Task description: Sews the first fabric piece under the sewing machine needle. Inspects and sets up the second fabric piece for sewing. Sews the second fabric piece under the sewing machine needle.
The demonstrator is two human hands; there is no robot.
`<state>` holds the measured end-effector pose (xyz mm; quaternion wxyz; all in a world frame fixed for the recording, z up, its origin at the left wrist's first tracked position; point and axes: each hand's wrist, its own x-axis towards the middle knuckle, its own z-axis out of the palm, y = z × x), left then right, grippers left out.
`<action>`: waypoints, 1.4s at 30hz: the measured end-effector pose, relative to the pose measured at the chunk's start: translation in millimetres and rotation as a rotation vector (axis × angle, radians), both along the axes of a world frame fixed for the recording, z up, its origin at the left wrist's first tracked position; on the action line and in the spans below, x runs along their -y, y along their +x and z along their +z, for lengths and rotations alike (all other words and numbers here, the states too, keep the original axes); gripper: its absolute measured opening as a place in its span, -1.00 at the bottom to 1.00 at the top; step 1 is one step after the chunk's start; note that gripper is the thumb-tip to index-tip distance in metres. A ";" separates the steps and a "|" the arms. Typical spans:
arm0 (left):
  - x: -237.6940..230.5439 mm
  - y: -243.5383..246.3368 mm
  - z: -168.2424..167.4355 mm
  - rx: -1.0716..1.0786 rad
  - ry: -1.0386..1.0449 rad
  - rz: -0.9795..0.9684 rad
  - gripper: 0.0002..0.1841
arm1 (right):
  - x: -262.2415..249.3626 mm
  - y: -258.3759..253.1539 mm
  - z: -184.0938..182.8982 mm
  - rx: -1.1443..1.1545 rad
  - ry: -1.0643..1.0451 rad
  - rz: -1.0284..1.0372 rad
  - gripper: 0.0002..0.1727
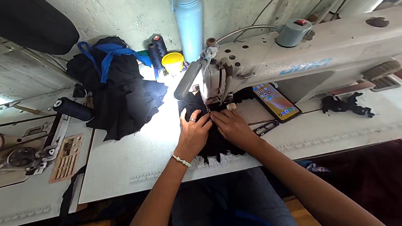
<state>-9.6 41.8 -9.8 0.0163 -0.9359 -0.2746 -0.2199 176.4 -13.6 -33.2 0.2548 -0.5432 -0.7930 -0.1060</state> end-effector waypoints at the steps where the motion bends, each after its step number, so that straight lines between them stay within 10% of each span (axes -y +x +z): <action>1: 1.7 0.8 0.4 -0.014 0.000 0.017 -0.74 | 0.7 1.6 -0.5 0.012 0.009 0.004 -0.67; 21: -25.3 -10.1 4.5 0.072 -0.280 -0.008 -0.72 | -11.9 6.6 12.5 -0.103 -0.071 -0.052 -0.70; 34: 26.0 -5.6 9.2 -0.076 0.027 0.156 -0.68 | 41.9 -28.4 17.6 -0.484 -0.165 -0.269 -0.87; 42: 42.7 -4.1 2.8 -0.074 -0.008 0.100 -0.58 | 30.9 -22.2 36.2 -0.635 -0.341 -0.257 -0.55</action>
